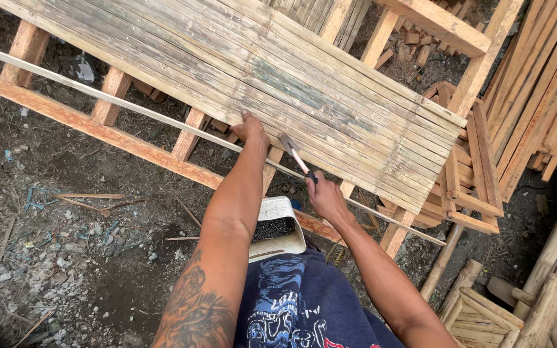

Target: The person hammers nails into a wooden pallet frame using a hammer. They repeatedly pick up nails from a container and drive them into the slats to secure them to the frame.

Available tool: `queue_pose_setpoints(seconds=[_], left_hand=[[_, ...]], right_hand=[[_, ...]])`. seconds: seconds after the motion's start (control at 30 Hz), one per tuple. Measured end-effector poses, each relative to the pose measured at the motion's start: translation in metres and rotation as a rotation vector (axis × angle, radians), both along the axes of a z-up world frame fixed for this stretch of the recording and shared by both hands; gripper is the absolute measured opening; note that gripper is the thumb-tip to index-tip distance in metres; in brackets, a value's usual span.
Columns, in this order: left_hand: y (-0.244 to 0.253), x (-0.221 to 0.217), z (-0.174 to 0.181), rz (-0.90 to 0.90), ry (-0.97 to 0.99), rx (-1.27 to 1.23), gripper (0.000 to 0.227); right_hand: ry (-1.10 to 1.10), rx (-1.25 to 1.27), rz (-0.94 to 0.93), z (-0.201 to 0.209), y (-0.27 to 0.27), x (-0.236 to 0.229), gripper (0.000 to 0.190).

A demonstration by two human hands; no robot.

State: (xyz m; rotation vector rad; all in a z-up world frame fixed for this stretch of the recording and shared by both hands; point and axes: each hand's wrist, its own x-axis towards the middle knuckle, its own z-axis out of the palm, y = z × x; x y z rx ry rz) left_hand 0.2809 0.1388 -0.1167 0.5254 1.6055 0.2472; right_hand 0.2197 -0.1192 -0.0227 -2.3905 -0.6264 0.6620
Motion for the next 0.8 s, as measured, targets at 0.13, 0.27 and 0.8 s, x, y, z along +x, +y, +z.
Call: queue_pose_setpoints(seconds=[0.13,0.27,0.8], left_hand=[[0.015,-0.011,0.011,-0.079,-0.025,-0.074,0.079],[0.007,-0.057,0.025,-0.345,-0.221,0.199,0.075],[-0.124,-0.262,0.099,-2.434,-0.162,0.983,0.030]], right_hand=[[0.086,-0.082,-0.110,-0.010,0.001,-0.002,0.031],[0.002,0.028,-0.066,0.004,-0.013,0.007,0.032],[0.048,-0.132,-0.112,-0.022,-0.014,0.024,0.046]])
